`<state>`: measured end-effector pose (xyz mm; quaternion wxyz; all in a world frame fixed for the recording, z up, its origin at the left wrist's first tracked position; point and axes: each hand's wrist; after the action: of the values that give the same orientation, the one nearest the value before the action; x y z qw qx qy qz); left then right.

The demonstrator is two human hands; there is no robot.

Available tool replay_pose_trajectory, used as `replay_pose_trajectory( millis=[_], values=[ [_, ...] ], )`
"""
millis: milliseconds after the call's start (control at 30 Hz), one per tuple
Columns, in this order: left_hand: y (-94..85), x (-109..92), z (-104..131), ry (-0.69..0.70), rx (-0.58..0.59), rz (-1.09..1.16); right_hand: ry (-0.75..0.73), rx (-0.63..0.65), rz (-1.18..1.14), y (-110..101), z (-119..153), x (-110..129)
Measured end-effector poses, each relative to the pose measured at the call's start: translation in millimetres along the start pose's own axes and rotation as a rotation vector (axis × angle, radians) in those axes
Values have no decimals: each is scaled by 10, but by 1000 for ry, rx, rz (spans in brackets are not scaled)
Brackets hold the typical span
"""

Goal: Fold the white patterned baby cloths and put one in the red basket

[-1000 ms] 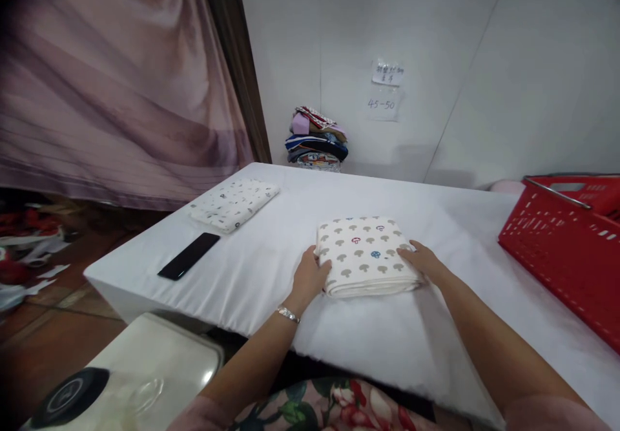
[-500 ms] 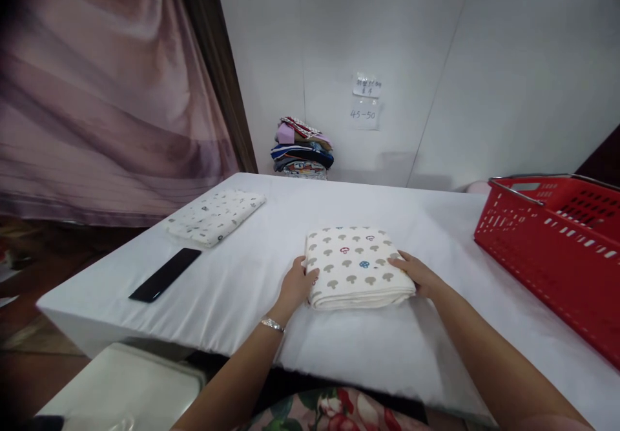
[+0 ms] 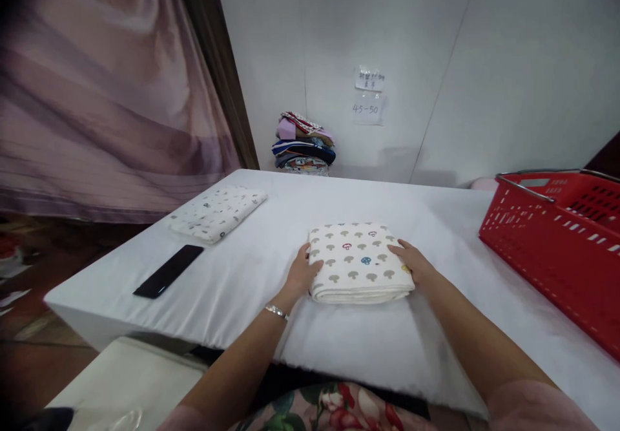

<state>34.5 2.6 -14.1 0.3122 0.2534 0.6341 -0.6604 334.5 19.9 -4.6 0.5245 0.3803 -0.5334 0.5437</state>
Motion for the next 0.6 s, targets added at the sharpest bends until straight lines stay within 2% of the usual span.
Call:
replay_pose_trajectory(
  millis=[100,167,233,300,367,467,533,600],
  values=[
    [-180,83,-237,56,-16,14,154,42,-239,76,239,-19],
    [-305,156,-380,55,25,-8,223,111,-309,110,434,-44],
    [-390,219,-467,37,109,-28,289,156,-279,108,585,-67],
    [-425,255,-492,23,171,-55,293,124,-119,64,645,-71],
    [-424,263,-472,10,168,-103,173,15,164,-1,601,-43],
    [-415,240,-409,-57,108,-213,-151,-92,515,-39,385,60],
    [-432,216,-370,-89,98,-269,-324,-34,614,24,181,148],
    [-465,191,-340,-87,118,-302,-368,85,665,147,-40,228]
  ],
)
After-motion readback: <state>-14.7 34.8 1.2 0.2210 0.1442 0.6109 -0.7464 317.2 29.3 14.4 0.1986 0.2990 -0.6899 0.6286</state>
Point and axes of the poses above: each hand's wrist, its own z-axis away from the middle knuckle, its own y-axis out of the palm, x = y × z, and after that the axes turned 15 degrees about -z, right-handed
